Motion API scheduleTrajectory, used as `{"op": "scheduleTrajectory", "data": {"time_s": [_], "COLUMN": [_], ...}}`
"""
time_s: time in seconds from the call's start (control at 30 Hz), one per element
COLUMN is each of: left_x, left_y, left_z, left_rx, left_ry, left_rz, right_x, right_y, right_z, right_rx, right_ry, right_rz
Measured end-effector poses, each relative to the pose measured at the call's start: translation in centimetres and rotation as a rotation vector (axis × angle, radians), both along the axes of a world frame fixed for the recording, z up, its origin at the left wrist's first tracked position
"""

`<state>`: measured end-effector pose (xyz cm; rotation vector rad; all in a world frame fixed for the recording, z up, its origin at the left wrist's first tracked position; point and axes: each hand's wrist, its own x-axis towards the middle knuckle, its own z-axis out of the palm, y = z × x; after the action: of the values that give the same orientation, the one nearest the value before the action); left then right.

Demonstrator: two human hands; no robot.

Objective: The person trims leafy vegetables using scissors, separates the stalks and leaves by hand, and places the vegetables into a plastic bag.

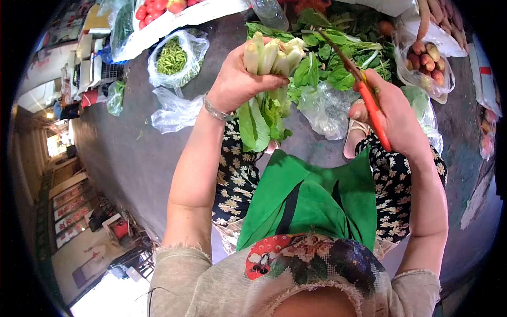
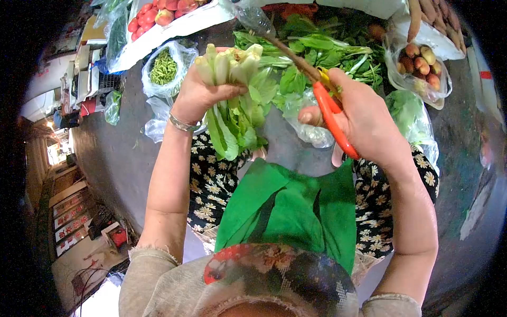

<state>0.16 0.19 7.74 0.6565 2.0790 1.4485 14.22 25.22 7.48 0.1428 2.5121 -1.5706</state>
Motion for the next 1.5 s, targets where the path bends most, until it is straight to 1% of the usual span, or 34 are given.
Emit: {"op": "scheduleTrajectory", "data": {"time_s": [0.07, 0.13, 0.17, 0.23, 0.3, 0.33, 0.4, 0.57, 0.7, 0.77, 1.0, 1.07, 1.2, 1.27, 1.43, 1.5], "left_x": [0.2, 0.4, 0.4, 0.5, 0.5, 0.6, 0.8, 1.0, 1.0, 0.9, 1.0, 1.2, 1.2, 1.1, 1.0, 1.4], "left_y": [0.1, 0.3, 0.3, 0.3, 0.5, 0.6, 0.7, 0.9, 1.0, 1.0, 1.0, 1.1, 1.3, 1.3, 1.2, 1.4], "left_z": [0.0, -0.2, -0.5, -0.9, -1.1, -1.1, -0.9, -1.2, -1.4, -1.6, -1.5, -1.5, -1.1, -1.1, -1.4, -1.0], "left_rx": [-0.005, -0.009, 0.039, 0.086, 0.086, 0.085, -0.008, -0.03, -0.055, -0.046, -0.034, -0.035, -0.013, -0.021, -0.036, -0.106], "left_ry": [-0.006, -0.016, -0.047, -0.076, 0.052, 0.052, 0.116, 0.166, 0.199, 0.193, 0.156, 0.164, 0.157, 0.164, 0.175, 0.053], "left_rz": [0.013, 0.027, 0.027, 0.028, 0.05, 0.049, 0.046, 0.054, 0.06, 0.07, 0.097, 0.094, 0.067, 0.061, -0.008, -0.017], "right_x": [0.1, 0.1, 0.2, 0.3, 0.3, 0.4, 0.4, 0.5, 0.4, 0.4, 0.3, 0.0, 0.2, 0.4, 0.3, 0.3], "right_y": [-0.3, -0.3, -0.3, -0.5, -0.5, -0.5, -0.4, -0.3, -0.6, -0.6, -0.6, -0.7, -0.8, -0.7, -0.5, -0.6], "right_z": [0.0, 0.3, 0.5, 0.5, 0.5, 0.5, 0.4, -0.6, -0.1, 0.3, -1.0, -0.7, -0.8, -0.5, 0.2, 0.2], "right_rx": [0.322, 0.35, 0.38, 0.4, 0.42, 0.444, 0.467, 0.558, 0.55, 0.519, 0.456, 0.323, 0.329, 0.375, 0.423, 0.451], "right_ry": [0.137, 0.089, 0.042, 0.049, 0.059, 0.075, 0.09, 0.24, 0.234, 0.19, 0.213, 0.075, 0.082, 0.17, 0.126, 0.122], "right_rz": [0.053, 0.07, 0.089, 0.086, 0.081, 0.084, 0.086, 0.068, 0.059, 0.055, 0.066, 0.097, 0.099, 0.073, 0.109, 0.115]}}
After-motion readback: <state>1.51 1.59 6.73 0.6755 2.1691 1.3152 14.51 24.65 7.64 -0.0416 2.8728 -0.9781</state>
